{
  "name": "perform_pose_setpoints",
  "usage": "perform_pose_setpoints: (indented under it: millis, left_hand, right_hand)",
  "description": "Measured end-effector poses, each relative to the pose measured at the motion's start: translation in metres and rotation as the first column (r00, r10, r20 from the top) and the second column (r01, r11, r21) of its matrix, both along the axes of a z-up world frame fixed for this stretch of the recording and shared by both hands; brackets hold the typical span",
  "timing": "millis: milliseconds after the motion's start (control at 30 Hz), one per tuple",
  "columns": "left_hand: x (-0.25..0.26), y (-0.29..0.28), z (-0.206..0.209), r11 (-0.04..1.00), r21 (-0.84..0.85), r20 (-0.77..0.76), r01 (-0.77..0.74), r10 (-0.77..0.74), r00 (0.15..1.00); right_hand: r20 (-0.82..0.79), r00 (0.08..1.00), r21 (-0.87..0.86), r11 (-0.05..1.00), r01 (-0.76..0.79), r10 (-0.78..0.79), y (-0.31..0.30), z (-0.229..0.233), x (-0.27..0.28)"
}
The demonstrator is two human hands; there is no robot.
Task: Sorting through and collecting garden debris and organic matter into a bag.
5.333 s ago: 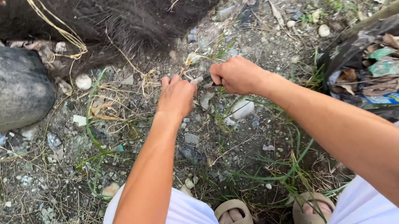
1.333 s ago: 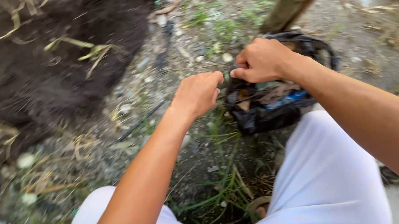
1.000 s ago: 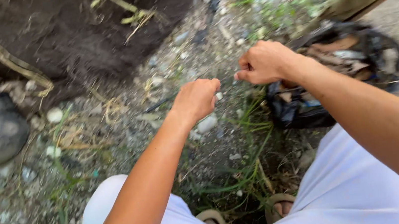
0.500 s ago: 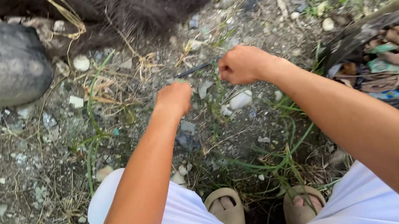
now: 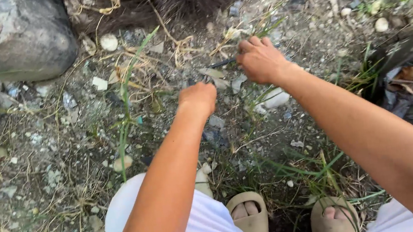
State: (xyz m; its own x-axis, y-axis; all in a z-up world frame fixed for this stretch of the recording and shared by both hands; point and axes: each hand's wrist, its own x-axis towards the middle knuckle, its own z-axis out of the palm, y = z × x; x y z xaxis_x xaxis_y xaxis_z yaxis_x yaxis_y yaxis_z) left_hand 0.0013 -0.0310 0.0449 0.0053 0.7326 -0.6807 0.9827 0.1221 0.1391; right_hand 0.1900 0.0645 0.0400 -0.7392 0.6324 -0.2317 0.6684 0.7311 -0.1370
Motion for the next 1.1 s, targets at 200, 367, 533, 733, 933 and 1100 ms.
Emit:
perform_pose_setpoints:
  millis: [200, 367, 533, 733, 933, 1100]
  left_hand:
    - [-0.008, -0.005, -0.011, 0.999, -0.041, -0.011, 0.025, -0.026, 1.0]
    - [-0.014, -0.007, -0.01, 0.999, -0.04, 0.015, 0.019, -0.018, 1.0]
    - [-0.008, 0.002, -0.003, 1.0, 0.009, 0.062, -0.008, 0.007, 0.998]
    - [0.007, 0.016, 0.01, 0.826, 0.563, 0.149, -0.015, -0.083, 0.985]
    - [0.02, 0.027, 0.027, 0.564, 0.825, 0.147, -0.03, -0.162, 0.976]
    - [0.027, 0.033, 0.037, 0.605, 0.796, 0.135, 0.018, -0.207, 0.969]
  right_hand:
    - [0.222, 0.969, 0.072, 0.989, -0.126, 0.107, 0.011, -0.055, 0.008]
    - [0.339, 0.936, -0.012, 0.995, -0.097, 0.095, 0.003, -0.02, 0.003]
    - [0.24, 0.944, 0.118, 0.958, -0.259, 0.226, 0.005, 0.005, 0.019]
    - [-0.003, 0.935, 0.194, 0.918, -0.347, 0.354, 0.019, 0.018, 0.028]
    - [-0.2, 0.966, 0.017, 0.987, -0.161, 0.161, 0.015, 0.054, 0.026]
    - [-0.165, 0.983, -0.028, 0.996, -0.086, 0.08, 0.017, 0.074, 0.029]
